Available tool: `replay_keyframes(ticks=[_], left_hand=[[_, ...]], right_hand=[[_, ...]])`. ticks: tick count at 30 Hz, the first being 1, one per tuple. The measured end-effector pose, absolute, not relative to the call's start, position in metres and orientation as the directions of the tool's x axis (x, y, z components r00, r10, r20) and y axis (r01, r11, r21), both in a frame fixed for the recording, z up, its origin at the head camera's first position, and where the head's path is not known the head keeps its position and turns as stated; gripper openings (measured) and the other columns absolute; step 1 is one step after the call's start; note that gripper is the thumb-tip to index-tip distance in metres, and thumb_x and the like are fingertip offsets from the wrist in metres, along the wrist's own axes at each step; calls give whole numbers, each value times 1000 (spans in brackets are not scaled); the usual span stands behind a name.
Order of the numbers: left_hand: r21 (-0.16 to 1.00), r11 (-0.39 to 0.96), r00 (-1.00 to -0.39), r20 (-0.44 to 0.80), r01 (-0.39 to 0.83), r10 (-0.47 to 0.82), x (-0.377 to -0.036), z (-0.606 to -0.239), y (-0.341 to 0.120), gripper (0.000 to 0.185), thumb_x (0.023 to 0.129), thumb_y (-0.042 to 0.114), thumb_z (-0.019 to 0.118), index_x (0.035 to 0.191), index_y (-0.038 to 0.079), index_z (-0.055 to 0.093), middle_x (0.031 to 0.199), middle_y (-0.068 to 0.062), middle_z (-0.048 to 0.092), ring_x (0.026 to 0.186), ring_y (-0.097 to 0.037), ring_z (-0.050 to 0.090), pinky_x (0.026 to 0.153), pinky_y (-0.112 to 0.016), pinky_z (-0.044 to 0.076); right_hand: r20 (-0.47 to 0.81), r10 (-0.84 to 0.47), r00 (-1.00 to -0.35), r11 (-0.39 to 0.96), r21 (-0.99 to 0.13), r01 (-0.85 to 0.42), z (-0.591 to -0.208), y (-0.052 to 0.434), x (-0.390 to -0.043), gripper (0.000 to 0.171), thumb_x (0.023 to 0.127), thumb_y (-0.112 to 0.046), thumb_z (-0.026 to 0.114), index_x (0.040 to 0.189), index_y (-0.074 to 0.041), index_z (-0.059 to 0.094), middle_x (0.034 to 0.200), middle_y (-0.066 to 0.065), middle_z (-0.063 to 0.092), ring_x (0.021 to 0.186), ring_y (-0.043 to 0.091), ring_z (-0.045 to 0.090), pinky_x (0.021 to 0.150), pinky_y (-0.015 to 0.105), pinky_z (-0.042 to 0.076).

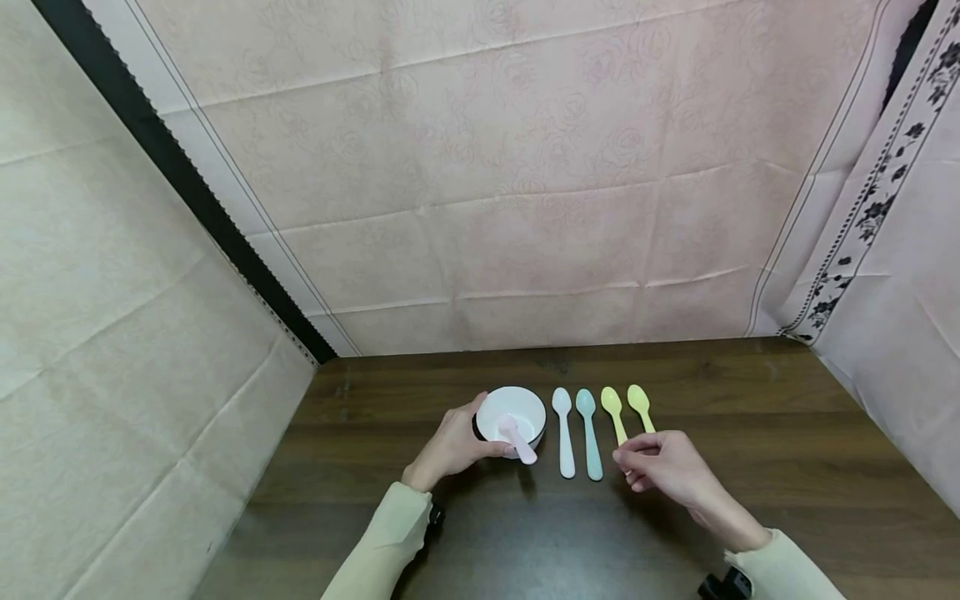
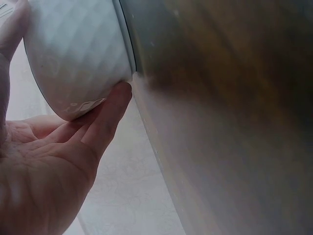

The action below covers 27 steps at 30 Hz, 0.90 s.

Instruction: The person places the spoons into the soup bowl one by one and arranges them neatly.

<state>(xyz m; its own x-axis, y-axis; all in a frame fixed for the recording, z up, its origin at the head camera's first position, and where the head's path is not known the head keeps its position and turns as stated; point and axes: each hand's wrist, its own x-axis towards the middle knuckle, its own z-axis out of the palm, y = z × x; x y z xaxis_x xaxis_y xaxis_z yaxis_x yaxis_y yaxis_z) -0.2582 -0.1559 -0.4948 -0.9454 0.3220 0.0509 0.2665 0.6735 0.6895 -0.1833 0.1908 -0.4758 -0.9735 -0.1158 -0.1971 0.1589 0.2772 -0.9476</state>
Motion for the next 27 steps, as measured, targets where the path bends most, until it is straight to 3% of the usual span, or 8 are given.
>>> replay_keyframes(ticks=[12,27], left_hand=[[686,674,-944,57,274,326,-260,-496,-157,112,84,47,95,165,-5,39,162,-26,56,144,-38,61,118,-56,52],[676,679,-939,58,286,338,-260,-497,-157,111,84,46,95,165,-5,39,161,-26,57,142,-37,62,116,-55,53]], right_hand=[[-149,-14,-989,437,-890,128,-478,201,-186,24,99,-15,79,110,6,79,79,7,78,65,15,72,64,29,61],[-94,44,-995,516,-850,103,-485,211,-188,21,97,-16,80,105,3,80,79,8,79,63,14,73,62,30,61]])
